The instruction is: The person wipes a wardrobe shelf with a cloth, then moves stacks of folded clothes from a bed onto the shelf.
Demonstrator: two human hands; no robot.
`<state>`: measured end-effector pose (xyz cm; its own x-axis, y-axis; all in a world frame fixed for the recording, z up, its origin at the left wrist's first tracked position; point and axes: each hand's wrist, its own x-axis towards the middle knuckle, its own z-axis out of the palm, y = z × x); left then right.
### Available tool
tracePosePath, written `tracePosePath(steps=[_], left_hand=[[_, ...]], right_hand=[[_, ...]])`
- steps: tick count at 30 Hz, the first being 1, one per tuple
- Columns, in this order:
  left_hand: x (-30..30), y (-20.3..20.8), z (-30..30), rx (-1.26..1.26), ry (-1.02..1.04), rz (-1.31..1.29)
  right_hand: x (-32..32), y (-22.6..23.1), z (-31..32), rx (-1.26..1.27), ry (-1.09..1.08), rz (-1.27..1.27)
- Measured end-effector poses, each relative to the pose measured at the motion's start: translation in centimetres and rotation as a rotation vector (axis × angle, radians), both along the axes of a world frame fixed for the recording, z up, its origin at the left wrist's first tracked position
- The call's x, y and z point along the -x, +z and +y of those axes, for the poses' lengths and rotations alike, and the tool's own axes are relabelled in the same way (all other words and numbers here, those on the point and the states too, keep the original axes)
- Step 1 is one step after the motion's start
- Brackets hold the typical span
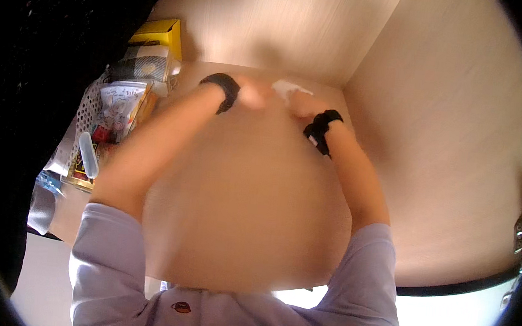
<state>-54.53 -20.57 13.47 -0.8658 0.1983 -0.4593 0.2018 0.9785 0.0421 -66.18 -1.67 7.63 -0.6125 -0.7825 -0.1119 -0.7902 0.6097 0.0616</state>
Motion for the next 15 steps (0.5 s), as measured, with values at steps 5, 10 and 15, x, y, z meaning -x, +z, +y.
tracePosePath(steps=[5,10,15], left_hand=[[-4.6,1.7,1.8,-0.229,-0.208,0.041],[-10.6,4.2,3.5,0.055,-0.319,-0.134],[-17.4,3.2,5.4,-0.103,-0.517,-0.288]], right_hand=[[-12.2,3.5,-2.7,0.171,0.146,-0.096],[-21.8,6.3,-2.5,0.121,0.160,-0.313],[-30.3,6.5,-0.6,0.008,0.729,-0.152]])
